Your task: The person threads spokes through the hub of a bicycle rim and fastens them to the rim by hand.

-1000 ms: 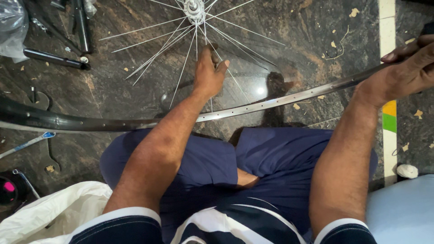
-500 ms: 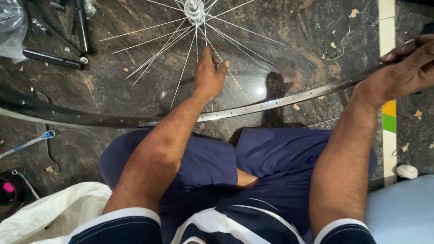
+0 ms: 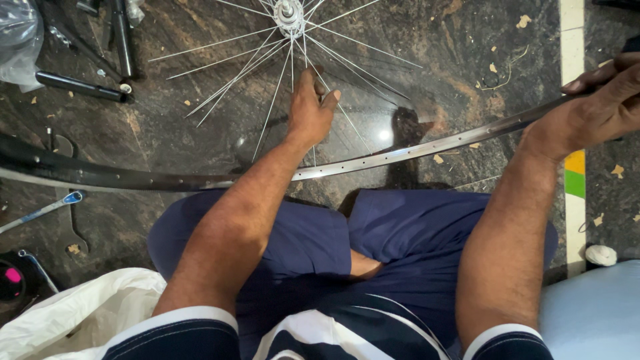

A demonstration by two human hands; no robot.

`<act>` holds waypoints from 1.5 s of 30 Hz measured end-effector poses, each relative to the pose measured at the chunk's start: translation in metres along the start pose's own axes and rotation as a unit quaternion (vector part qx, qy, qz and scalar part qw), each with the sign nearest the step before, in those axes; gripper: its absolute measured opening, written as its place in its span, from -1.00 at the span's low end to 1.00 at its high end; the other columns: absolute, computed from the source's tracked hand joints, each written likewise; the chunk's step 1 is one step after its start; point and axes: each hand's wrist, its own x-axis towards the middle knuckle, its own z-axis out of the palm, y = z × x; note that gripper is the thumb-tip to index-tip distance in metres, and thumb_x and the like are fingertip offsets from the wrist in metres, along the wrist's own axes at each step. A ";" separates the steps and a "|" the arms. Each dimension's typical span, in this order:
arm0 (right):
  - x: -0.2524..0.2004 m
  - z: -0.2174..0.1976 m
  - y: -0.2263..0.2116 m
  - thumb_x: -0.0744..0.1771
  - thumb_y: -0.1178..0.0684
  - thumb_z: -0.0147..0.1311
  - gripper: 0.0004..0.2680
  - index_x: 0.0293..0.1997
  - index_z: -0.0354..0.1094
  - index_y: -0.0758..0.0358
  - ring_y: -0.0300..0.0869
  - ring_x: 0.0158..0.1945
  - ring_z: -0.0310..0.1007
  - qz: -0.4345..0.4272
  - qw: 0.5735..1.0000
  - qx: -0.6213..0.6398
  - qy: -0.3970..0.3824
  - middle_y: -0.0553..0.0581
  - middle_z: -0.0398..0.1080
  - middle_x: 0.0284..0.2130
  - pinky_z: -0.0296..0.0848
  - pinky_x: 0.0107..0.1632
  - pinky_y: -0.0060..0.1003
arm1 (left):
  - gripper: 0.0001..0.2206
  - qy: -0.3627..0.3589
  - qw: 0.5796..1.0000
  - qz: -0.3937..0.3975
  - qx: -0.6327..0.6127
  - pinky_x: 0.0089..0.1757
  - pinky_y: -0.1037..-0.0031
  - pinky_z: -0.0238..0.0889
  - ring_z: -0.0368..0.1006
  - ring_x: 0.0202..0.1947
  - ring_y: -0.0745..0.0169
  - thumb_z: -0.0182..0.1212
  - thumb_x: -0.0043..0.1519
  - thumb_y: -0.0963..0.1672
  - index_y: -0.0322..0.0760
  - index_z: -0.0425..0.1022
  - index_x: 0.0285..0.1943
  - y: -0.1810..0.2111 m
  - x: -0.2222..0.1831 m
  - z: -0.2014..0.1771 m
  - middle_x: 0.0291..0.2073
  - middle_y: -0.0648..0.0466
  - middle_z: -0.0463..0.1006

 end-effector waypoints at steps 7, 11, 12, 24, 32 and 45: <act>0.001 0.004 -0.003 0.55 -0.10 -0.06 -0.70 -0.12 0.33 0.42 -0.23 -0.54 0.28 0.005 1.000 0.006 0.014 0.19 0.27 -0.50 0.33 -0.51 -0.37 | -0.52 -0.003 1.000 0.000 0.010 -0.25 0.33 0.32 0.34 -0.26 0.18 0.40 0.21 -0.16 -0.42 0.27 0.23 -0.012 0.002 0.006 -0.23 0.01 0.36; 0.003 0.004 -0.001 0.55 -0.10 -0.08 -0.69 -0.17 0.31 0.38 -0.27 -0.57 0.24 -0.008 1.000 -0.006 0.009 0.14 0.23 -0.47 0.31 -0.52 -0.38 | -0.50 0.008 1.000 -0.009 -0.001 -0.27 0.33 0.33 0.36 -0.30 0.19 0.41 0.19 -0.15 -0.42 0.25 0.23 -0.013 0.000 0.009 -0.26 0.03 0.40; 0.003 0.007 0.001 0.55 -0.10 -0.07 -0.70 -0.16 0.30 0.39 -0.26 -0.57 0.24 -0.004 1.000 0.002 0.011 0.15 0.23 -0.46 0.31 -0.52 -0.36 | -0.50 0.008 1.000 -0.009 -0.001 -0.27 0.33 0.33 0.36 -0.30 0.19 0.41 0.19 -0.15 -0.42 0.25 0.23 -0.012 -0.001 0.011 -0.26 0.03 0.40; 0.021 0.071 0.009 0.55 -0.07 -0.02 -0.76 0.05 0.33 0.38 -0.29 -0.58 0.15 0.001 0.998 0.005 -0.066 0.13 0.34 -0.40 0.16 -0.53 -0.36 | -0.49 0.054 0.997 0.007 -0.063 -0.27 0.38 0.37 0.37 -0.31 0.21 0.40 0.18 -0.20 -0.34 0.30 0.30 -0.018 -0.010 0.028 -0.24 0.02 0.39; 0.028 0.080 0.035 0.57 -0.02 0.09 -0.74 -0.15 0.27 0.37 -0.28 -0.51 0.09 0.089 0.991 -0.047 -0.093 0.04 0.18 -0.52 0.06 -0.42 -0.33 | -0.52 0.055 0.997 -0.003 -0.059 -0.22 0.30 0.37 0.39 -0.22 0.08 0.38 0.15 -0.19 -0.39 0.29 0.23 -0.010 -0.021 0.032 -0.21 -0.04 0.40; 0.023 0.088 0.051 0.52 0.08 0.13 -0.76 -0.28 0.20 0.27 -0.32 -0.56 0.14 0.138 0.988 -0.035 -0.062 0.00 0.22 -0.52 0.11 -0.49 -0.35 | -0.52 0.032 0.998 -0.018 -0.047 -0.14 0.27 0.32 0.36 -0.17 0.06 0.35 0.16 -0.22 -0.34 0.27 0.26 -0.003 -0.035 0.031 -0.18 -0.04 0.37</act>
